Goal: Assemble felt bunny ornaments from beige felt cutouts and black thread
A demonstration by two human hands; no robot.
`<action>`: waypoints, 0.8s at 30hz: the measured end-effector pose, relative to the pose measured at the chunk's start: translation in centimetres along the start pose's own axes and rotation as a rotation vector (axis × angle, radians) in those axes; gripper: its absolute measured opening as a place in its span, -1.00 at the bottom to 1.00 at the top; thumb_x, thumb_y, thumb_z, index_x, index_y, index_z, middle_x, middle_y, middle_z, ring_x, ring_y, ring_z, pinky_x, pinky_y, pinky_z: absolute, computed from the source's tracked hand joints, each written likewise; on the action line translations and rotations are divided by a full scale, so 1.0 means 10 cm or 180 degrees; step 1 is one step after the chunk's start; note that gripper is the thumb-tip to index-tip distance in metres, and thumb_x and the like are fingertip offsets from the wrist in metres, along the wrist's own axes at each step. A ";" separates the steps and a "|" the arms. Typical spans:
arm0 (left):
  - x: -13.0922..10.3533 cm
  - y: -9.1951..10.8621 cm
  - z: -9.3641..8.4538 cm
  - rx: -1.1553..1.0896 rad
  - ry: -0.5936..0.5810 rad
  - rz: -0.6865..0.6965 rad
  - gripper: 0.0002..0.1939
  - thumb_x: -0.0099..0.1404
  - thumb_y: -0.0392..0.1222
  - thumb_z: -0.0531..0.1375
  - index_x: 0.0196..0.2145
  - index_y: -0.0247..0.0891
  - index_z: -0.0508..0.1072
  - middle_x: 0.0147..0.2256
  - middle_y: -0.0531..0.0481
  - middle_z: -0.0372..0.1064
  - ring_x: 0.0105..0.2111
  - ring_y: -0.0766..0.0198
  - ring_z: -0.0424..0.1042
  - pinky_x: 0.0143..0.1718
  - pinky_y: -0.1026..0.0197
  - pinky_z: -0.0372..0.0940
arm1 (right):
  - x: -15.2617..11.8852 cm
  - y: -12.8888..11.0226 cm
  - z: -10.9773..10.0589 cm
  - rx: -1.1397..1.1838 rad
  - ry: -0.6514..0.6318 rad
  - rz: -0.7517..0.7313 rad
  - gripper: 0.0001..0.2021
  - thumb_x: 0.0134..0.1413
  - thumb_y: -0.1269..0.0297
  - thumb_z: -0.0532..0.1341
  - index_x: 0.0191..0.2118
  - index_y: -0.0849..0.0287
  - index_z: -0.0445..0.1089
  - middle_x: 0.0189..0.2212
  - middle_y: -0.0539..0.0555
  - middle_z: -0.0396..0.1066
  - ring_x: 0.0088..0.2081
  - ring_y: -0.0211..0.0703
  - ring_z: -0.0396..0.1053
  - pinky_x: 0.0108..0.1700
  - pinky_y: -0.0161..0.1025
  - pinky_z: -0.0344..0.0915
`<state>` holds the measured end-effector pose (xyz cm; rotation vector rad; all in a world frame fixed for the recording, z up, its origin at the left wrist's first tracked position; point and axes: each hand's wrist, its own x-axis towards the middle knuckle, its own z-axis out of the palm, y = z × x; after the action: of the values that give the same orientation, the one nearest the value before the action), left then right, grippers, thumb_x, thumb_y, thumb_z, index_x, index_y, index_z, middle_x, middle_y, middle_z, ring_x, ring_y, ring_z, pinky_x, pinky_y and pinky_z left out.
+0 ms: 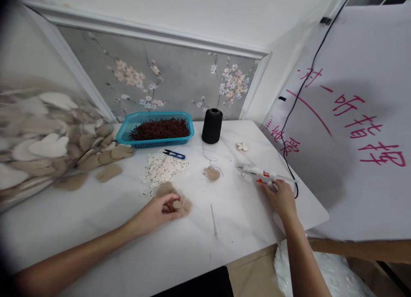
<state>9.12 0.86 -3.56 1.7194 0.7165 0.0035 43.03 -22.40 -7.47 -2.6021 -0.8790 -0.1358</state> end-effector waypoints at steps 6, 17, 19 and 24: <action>0.07 0.03 -0.05 -0.0226 -0.0156 0.0081 -0.70 0.05 -0.09 0.23 -0.48 -0.36 0.22 -0.50 0.11 0.14 -0.47 0.51 0.16 -0.45 0.41 0.10 | -0.34 -0.27 -0.23 0.0944 -0.0032 0.0228 -0.51 0.03 -0.21 0.07 -0.34 0.21 0.27 -0.48 0.17 0.44 -0.47 -0.04 0.39 -0.45 -0.22 0.23; -0.05 0.19 -0.12 -0.1211 -0.0016 -0.0024 -0.66 0.03 -0.08 0.28 -0.30 -0.35 0.36 -0.43 0.04 0.40 -0.49 0.44 0.41 -0.40 0.37 0.37 | -0.89 -1.28 -0.19 0.1439 -0.0493 -0.0073 -0.41 -0.19 -0.22 0.22 -0.77 0.17 0.03 -0.81 -0.03 0.01 -0.72 -0.36 -0.02 -0.71 -0.37 -0.08; -0.09 0.22 -0.15 -0.1208 0.0061 -0.0073 -0.67 0.02 -0.06 0.29 -0.37 -0.36 0.36 -0.48 0.04 0.40 -0.48 0.40 0.44 -0.41 0.37 0.38 | -0.90 -1.39 -0.17 0.1444 -0.0514 -0.0109 -0.37 -0.27 -0.25 0.24 -0.78 0.15 -0.08 -0.81 -0.05 -0.08 -0.72 -0.40 -0.10 -0.72 -0.38 -0.13; -0.16 0.29 -0.18 -0.1204 0.0161 -0.0078 -0.70 0.02 -0.06 0.29 -0.45 -0.39 0.38 -0.48 -0.05 0.46 -0.46 0.40 0.46 -0.40 0.42 0.39 | -0.91 -1.52 -0.14 0.1527 -0.0602 -0.0166 -0.32 -0.30 -0.26 0.24 -0.77 0.14 -0.20 -0.79 -0.06 -0.19 -0.70 -0.42 -0.19 -0.72 -0.37 -0.19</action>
<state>8.48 1.44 0.07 1.3522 0.7230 0.1567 26.62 -16.99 -3.09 -2.1663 -0.9120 0.2793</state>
